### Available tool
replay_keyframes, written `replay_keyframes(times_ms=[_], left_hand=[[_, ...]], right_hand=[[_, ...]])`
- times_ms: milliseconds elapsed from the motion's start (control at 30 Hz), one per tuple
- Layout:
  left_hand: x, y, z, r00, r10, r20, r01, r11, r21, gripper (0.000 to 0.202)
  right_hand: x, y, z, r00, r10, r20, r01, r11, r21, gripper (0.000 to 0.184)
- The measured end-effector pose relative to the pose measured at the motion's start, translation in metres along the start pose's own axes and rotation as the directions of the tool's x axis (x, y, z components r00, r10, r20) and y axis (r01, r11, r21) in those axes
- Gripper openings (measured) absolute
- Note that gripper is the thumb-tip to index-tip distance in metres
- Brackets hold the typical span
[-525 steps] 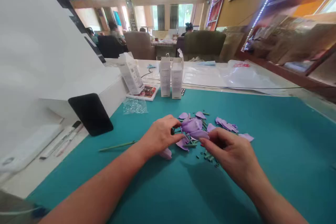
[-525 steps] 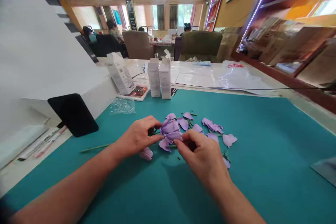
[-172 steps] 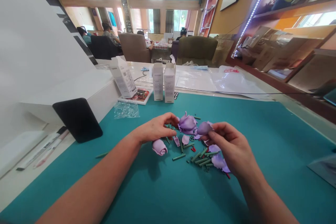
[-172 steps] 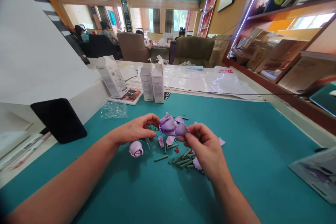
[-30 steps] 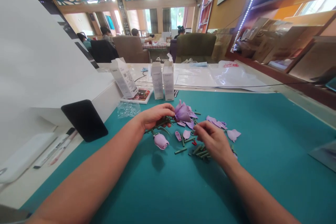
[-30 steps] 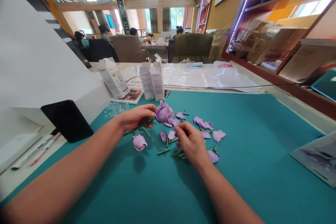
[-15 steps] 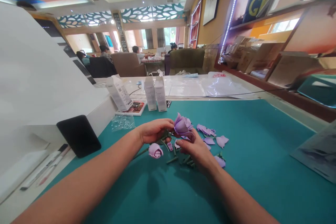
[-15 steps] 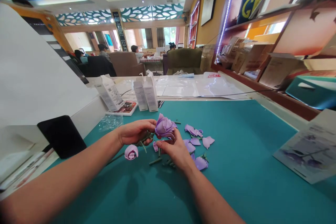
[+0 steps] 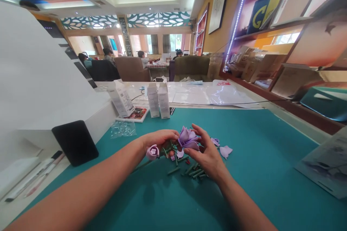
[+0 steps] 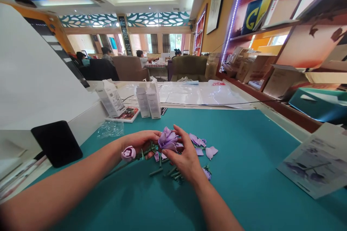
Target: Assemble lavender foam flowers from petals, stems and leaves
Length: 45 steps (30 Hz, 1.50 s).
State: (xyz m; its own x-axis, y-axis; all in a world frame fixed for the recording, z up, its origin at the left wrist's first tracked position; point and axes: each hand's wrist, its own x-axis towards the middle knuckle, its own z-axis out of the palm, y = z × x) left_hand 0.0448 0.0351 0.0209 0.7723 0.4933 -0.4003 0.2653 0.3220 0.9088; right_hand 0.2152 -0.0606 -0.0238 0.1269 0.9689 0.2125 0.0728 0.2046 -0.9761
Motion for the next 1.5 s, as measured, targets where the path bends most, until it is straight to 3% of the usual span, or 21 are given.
replay_keyframes(times_ms=[267, 467, 567, 700, 767, 867, 933, 1300, 1433, 1500], left_hand=[[-0.003, -0.001, -0.005, 0.999, -0.032, 0.024, 0.032, 0.999, 0.009, 0.029], [-0.007, -0.005, -0.006, 0.999, -0.034, -0.015, 0.035, 0.999, 0.037, 0.030], [-0.010, -0.009, -0.007, 0.998, -0.018, -0.059, 0.020, 0.999, 0.027, 0.030], [-0.012, -0.018, -0.016, 0.997, -0.012, -0.074, 0.012, 1.000, -0.008, 0.032], [-0.012, -0.024, -0.022, 0.997, -0.003, -0.075, 0.001, 0.999, -0.035, 0.035], [-0.009, -0.032, -0.031, 0.996, 0.013, -0.093, -0.020, 0.997, -0.074, 0.041], [-0.007, -0.036, -0.034, 0.994, 0.021, -0.106, -0.030, 0.996, -0.084, 0.042], [-0.011, -0.021, -0.030, 0.993, -0.061, -0.105, 0.063, 0.998, 0.016, 0.037], [-0.011, -0.019, -0.027, 0.992, -0.087, -0.088, 0.088, 0.996, 0.010, 0.036], [-0.012, -0.018, -0.026, 0.991, -0.084, -0.102, 0.085, 0.996, 0.005, 0.035]], right_hand=[[0.003, 0.007, -0.001, 0.997, 0.082, 0.004, -0.082, 0.997, -0.016, 0.071], [0.004, 0.009, 0.000, 0.999, 0.043, 0.018, -0.042, 0.999, -0.032, 0.078], [0.007, 0.003, -0.017, 1.000, 0.022, 0.020, -0.021, 0.998, -0.062, 0.079], [0.017, 0.002, -0.056, 0.999, 0.018, -0.038, -0.025, 0.981, -0.190, 0.057], [0.022, 0.007, -0.075, 0.993, 0.055, -0.108, -0.092, 0.922, -0.377, 0.041], [0.025, 0.017, -0.092, 0.983, 0.077, -0.168, -0.175, 0.688, -0.704, 0.027], [0.024, 0.024, -0.096, 0.981, 0.093, -0.168, -0.191, 0.570, -0.799, 0.024], [0.023, 0.030, -0.084, 0.991, 0.130, -0.001, -0.054, 0.405, -0.913, 0.019], [0.024, 0.029, -0.067, 0.992, 0.119, 0.033, -0.015, 0.382, -0.924, 0.025], [0.022, 0.030, -0.055, 0.993, 0.102, 0.062, 0.028, 0.305, -0.952, 0.034]])
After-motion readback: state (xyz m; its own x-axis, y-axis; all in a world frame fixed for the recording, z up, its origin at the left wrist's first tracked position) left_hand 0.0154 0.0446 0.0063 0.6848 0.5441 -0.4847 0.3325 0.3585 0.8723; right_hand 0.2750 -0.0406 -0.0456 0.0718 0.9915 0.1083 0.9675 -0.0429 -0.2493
